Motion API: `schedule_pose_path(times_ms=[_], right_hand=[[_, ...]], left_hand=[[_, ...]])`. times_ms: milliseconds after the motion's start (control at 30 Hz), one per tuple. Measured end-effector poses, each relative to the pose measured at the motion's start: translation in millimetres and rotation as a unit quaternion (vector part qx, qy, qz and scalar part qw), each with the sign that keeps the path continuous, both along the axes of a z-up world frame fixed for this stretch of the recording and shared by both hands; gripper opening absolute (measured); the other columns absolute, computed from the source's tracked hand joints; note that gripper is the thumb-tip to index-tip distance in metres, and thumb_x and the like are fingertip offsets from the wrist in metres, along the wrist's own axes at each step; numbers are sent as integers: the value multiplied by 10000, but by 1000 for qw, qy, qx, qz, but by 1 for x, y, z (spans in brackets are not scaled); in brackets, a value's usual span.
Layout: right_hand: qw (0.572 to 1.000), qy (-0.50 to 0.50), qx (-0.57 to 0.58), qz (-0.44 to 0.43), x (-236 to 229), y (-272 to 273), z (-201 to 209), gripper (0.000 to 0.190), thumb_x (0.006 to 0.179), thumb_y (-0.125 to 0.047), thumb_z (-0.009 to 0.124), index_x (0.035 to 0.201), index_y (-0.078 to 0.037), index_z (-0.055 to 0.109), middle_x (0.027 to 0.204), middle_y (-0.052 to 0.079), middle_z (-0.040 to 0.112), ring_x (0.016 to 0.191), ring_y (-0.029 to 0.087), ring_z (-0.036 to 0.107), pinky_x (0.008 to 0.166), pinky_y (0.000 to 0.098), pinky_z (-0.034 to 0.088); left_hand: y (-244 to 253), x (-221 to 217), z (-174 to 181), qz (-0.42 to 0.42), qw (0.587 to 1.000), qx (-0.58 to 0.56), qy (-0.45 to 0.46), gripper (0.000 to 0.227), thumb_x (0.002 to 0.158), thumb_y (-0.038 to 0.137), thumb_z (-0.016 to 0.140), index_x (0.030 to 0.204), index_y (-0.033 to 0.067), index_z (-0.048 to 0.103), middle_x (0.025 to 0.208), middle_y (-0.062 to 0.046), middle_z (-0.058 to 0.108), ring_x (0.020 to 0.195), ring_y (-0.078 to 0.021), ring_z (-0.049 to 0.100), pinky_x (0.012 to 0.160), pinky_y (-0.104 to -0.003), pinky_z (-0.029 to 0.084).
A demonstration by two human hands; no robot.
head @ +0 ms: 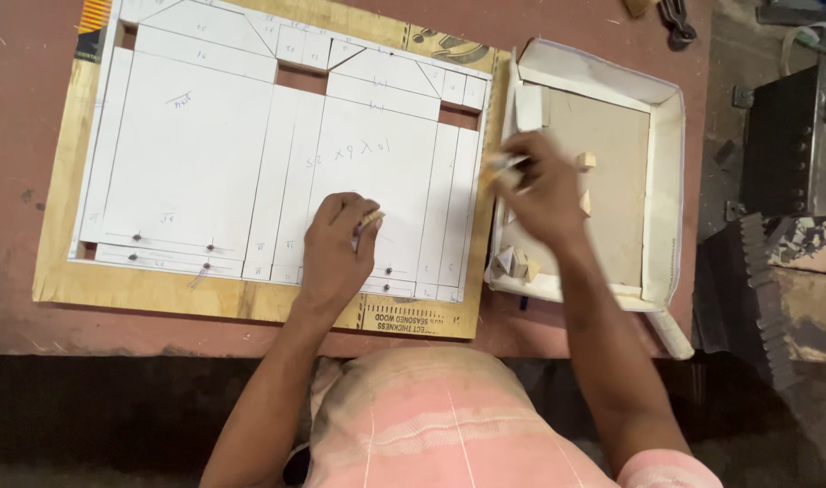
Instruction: The person arranges small wooden pieces on a paper template laid over a wooden frame. They pick up pieces from a nearby box and place them into designated slots on the template, adjusting positions to fit the layout.
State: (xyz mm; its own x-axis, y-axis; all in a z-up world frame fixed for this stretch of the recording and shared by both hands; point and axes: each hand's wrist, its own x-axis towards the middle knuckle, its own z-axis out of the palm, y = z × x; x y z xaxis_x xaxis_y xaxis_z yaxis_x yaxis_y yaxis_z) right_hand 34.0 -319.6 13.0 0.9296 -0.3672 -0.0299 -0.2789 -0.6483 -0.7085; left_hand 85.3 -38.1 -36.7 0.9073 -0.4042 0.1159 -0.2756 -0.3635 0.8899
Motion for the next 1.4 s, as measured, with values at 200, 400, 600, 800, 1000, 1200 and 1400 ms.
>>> schedule_pose_path(times_ms=[200,400,600,800,1000,1200,1400], right_hand=[[995,30,8,96,18,96,-10,371,843,-97,778,1201,-69,685,1154,117,657,835,217,700,719,299,620],[992,-23,39,122,11,114,-15,321,916,-95,731,1234,-66,694,1204,146,675,959,220,750,816,311,624],[1000,-6,17,-6,-2,104,-20,313,940,-123,732,1239,-41,685,1082,143,752,792,203,736,706,320,605],[999,-54,5,-1,13,101,-24,304,916,-13,658,1212,-53,715,1113,161,716,849,227,741,752,338,623],[991,-130,-38,-12,6,99,-24,410,867,111,617,1254,-9,679,1323,235,583,956,278,705,755,338,617],[990,-91,-16,-102,-35,28,-11,343,892,59,672,1208,-68,711,1229,131,696,915,216,745,726,280,649],[988,55,-53,-133,-79,-16,19,310,919,-46,728,1227,-80,716,1139,122,750,816,207,744,713,338,611]], left_hand=[[3,18,6,28,933,-196,302,242,1039,148,535,1210,55,679,1041,-62,730,828,-128,713,712,-267,618],[14,30,20,12,956,-84,282,228,995,112,613,1201,23,653,1041,-92,712,798,-127,736,672,-278,636],[27,32,24,25,990,68,123,343,905,89,713,1246,84,678,1200,-130,642,750,-179,704,633,-324,588],[9,26,21,-55,979,120,-153,419,836,174,812,1240,96,734,1250,-112,638,1096,-317,510,937,-452,462],[-15,29,10,-85,971,163,-155,374,846,205,820,1176,51,739,1147,-124,687,1106,-348,507,941,-468,446],[-9,30,7,-70,976,126,-161,419,858,145,815,1236,-3,708,1175,-144,681,1116,-353,506,971,-453,452],[-9,20,18,-63,973,141,-173,519,860,148,816,1326,-17,656,1293,-169,624,1173,-372,460,998,-485,443]])
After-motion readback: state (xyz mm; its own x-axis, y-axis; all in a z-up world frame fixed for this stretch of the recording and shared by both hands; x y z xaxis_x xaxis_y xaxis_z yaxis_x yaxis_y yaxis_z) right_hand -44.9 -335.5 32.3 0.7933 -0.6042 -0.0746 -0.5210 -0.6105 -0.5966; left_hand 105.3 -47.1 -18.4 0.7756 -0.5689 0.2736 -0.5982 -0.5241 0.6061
